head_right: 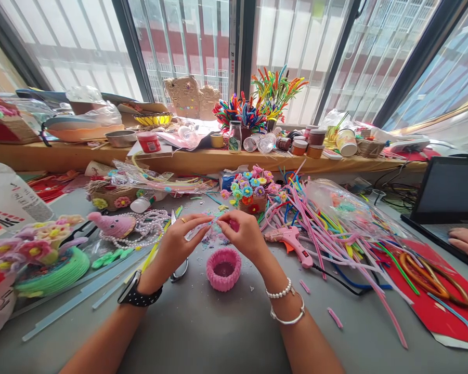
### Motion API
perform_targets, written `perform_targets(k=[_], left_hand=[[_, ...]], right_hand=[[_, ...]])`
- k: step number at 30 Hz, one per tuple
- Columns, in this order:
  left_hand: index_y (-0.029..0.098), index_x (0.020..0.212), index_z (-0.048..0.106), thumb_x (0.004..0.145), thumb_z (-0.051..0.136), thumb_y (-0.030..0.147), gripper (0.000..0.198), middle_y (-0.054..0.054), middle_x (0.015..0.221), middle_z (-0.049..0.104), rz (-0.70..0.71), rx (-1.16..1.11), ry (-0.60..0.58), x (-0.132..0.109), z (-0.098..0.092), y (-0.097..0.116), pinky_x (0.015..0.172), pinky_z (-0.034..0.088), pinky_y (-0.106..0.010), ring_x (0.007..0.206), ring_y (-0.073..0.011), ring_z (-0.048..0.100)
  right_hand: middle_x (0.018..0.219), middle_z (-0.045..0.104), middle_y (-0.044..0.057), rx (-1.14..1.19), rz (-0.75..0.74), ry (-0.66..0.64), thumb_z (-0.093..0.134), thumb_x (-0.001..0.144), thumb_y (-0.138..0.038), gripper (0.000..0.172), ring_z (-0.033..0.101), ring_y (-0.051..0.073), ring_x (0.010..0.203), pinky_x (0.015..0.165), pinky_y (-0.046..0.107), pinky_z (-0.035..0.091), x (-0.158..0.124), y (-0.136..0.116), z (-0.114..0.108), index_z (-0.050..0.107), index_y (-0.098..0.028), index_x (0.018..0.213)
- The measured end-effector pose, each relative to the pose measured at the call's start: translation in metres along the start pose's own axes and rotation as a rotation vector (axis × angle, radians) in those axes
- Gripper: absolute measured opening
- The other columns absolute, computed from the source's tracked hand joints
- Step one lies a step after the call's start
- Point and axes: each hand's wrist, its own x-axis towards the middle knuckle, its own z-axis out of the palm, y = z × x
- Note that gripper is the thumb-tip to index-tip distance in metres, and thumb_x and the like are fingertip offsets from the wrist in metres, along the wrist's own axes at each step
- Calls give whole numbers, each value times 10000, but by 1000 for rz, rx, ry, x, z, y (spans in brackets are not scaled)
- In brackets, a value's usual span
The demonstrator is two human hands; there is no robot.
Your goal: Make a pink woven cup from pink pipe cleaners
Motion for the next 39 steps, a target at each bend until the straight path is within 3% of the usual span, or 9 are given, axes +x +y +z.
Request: perform_targets(k=[15,22,27,30,34,37,39], left_hand=[[279,751,715,692,629,259,106,-35,760,651,-55,-140,-29,-1,3,0,912,349,-344,806,-217,553],[255,707,715,686,637,255,80,-35,737,672,-108,-194,-40,1,-1,6,851,376,-327,759,-210,563],[219,634,706,657,667,274,71,-33,689,658,-231,-312,-102,3,-6,15,722,418,-269,710,-184,557],[207,754,707,680,653,307,135,-50,847,674,-343,-394,-153,4,-7,14,734,433,-248,828,-188,587],[203,1000,590,699,653,304,324,-73,1097,607,-622,-776,-106,3,-5,9,788,466,-281,924,-186,606],[167,943,541,654,700,203,332,-86,1067,613,-777,-1089,-79,2,-2,6,819,483,-295,887,-161,620],[160,863,539,644,704,155,275,-72,1011,632,-815,-1165,-76,2,0,6,830,483,-275,879,-142,617]], right_hand=[[679,634,18,211,153,-32,552,761,-322,164,571,146,647,618,248,430,1,2,0,619,-174,741],[671,620,5,324,225,-42,576,739,-350,184,544,128,628,567,234,398,1,6,-2,621,-172,727],[655,605,-3,417,270,-47,597,711,-369,205,524,116,611,551,227,385,2,5,-3,622,-165,707],[649,601,-5,442,277,-32,599,707,-373,207,503,108,587,534,224,372,2,4,-3,622,-167,711],[636,595,-2,446,292,37,587,715,-384,221,452,93,525,494,223,350,2,5,-2,617,-166,732],[639,591,4,430,280,83,581,720,-390,228,455,96,525,486,222,351,2,8,2,610,-165,745],[649,587,7,403,279,124,574,727,-392,229,468,102,540,488,222,355,2,9,5,608,-167,752]])
